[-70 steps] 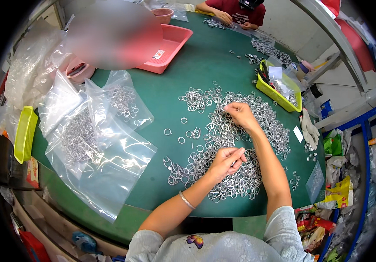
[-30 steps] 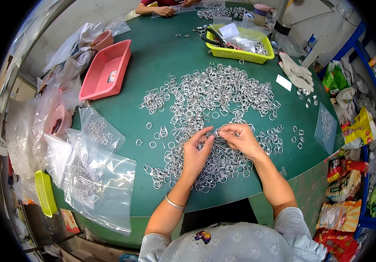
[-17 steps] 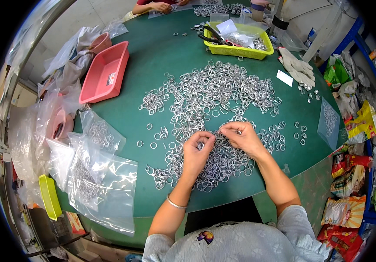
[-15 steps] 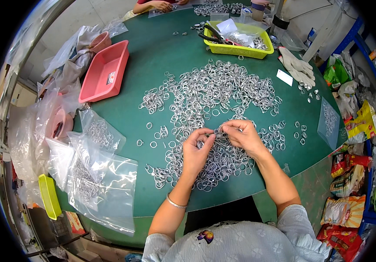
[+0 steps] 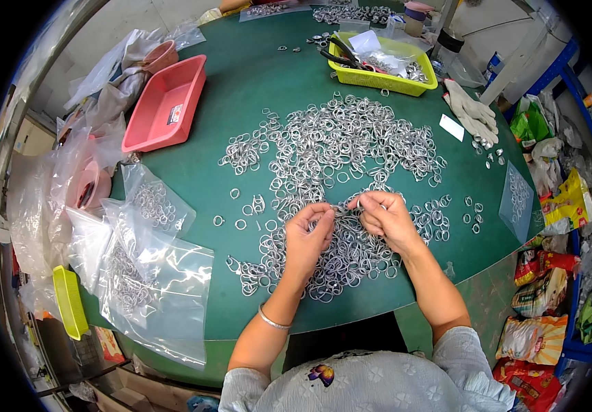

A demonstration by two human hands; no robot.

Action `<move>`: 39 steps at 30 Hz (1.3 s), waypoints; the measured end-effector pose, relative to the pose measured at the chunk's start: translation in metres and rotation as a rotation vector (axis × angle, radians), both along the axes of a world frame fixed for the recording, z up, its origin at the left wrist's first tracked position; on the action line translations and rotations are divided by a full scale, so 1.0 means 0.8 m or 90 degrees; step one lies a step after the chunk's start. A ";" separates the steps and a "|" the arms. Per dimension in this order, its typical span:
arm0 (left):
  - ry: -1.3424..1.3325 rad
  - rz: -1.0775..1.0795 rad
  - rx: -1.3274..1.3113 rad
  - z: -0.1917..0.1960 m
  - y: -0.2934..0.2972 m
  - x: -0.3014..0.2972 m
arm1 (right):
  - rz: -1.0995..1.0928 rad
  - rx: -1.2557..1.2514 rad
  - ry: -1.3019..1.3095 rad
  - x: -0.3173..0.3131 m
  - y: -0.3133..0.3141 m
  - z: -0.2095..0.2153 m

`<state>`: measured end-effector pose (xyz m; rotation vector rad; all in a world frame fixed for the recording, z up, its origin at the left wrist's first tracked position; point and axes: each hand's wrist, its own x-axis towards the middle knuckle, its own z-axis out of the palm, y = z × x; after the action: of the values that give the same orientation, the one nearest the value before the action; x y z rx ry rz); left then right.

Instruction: The person sorts through a pile of small metal rings on a table, picking them up by hand and placing them into different piles.

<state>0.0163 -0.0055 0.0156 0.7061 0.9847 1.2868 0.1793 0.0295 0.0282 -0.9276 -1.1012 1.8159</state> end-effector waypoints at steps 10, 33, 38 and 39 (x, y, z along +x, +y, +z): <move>-0.238 -0.134 -0.037 -0.001 0.003 -0.012 | 0.058 -0.185 0.165 0.009 0.006 0.007; -0.258 -0.163 -0.061 0.002 0.002 -0.008 | 0.059 -0.188 0.150 0.001 -0.002 0.006; -0.261 -0.165 -0.090 0.000 0.003 -0.006 | 0.065 -0.191 0.161 -0.002 -0.003 0.004; -0.260 -0.166 -0.086 0.000 0.003 -0.006 | 0.070 -0.191 0.166 -0.003 -0.003 0.003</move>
<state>0.0115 -0.0030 0.0156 0.4269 0.6174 1.0686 0.1772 0.0271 0.0305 -0.7803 -0.7432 2.1635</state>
